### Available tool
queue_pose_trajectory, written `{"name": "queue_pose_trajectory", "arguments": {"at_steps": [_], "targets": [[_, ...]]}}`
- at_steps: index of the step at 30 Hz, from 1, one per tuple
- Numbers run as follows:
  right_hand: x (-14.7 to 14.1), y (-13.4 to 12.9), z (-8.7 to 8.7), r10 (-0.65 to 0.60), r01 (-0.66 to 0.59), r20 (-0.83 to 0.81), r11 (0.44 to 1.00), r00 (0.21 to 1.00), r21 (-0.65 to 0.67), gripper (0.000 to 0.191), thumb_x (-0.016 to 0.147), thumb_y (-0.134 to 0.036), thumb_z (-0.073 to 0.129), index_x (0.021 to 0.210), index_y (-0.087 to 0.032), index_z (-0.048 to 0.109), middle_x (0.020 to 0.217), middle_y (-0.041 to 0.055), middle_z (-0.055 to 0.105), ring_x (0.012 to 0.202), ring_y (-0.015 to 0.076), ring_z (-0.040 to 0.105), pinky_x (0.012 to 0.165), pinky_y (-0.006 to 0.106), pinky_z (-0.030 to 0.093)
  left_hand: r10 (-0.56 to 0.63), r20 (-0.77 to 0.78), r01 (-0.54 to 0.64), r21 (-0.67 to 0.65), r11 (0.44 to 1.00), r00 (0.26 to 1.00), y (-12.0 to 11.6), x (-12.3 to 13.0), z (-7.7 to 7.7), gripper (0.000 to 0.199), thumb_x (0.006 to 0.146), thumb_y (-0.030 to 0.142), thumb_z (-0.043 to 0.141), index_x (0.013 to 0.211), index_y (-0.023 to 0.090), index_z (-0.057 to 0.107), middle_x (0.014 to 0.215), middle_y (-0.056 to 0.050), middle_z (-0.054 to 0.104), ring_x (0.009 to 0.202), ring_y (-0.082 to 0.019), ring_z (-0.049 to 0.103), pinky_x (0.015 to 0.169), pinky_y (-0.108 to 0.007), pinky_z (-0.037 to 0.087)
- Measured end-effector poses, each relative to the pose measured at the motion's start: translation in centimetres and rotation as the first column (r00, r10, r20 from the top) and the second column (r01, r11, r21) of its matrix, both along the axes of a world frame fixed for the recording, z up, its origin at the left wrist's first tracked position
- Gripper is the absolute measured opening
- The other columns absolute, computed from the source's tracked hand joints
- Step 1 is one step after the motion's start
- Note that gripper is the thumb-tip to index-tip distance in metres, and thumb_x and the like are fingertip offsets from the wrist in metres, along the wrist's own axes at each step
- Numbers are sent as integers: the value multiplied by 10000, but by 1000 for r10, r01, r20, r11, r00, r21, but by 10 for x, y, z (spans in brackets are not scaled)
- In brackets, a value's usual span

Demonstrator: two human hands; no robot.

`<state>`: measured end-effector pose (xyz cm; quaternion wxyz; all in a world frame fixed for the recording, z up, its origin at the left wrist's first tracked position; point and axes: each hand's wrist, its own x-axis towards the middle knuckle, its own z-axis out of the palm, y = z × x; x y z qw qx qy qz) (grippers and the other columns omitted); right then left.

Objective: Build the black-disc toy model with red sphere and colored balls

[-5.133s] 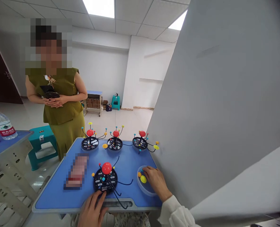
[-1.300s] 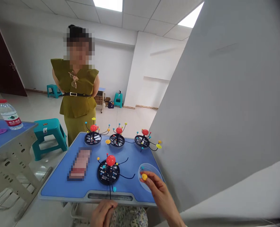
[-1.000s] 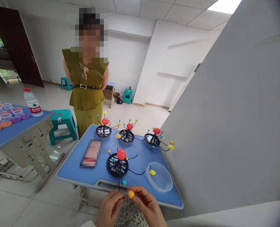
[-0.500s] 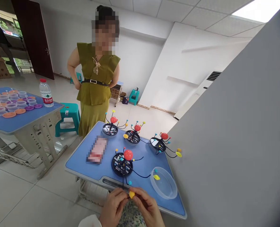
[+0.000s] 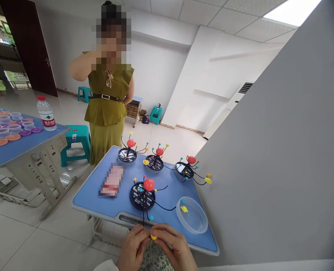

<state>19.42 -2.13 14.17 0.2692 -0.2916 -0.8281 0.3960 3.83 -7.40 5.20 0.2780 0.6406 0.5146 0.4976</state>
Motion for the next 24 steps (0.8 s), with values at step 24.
{"name": "queue_pose_trajectory", "arguments": {"at_steps": [24], "targets": [[46, 22, -3, -506, 477, -64, 752, 860, 454, 228, 961, -306, 492, 1073, -265, 687, 938, 66, 747, 860, 225, 697, 760, 323, 548, 358, -360, -357, 73, 931, 861, 1, -38, -40, 402, 948, 273, 396, 1311, 277, 568, 1167, -128, 637, 948, -226, 684, 723, -315, 588]]}}
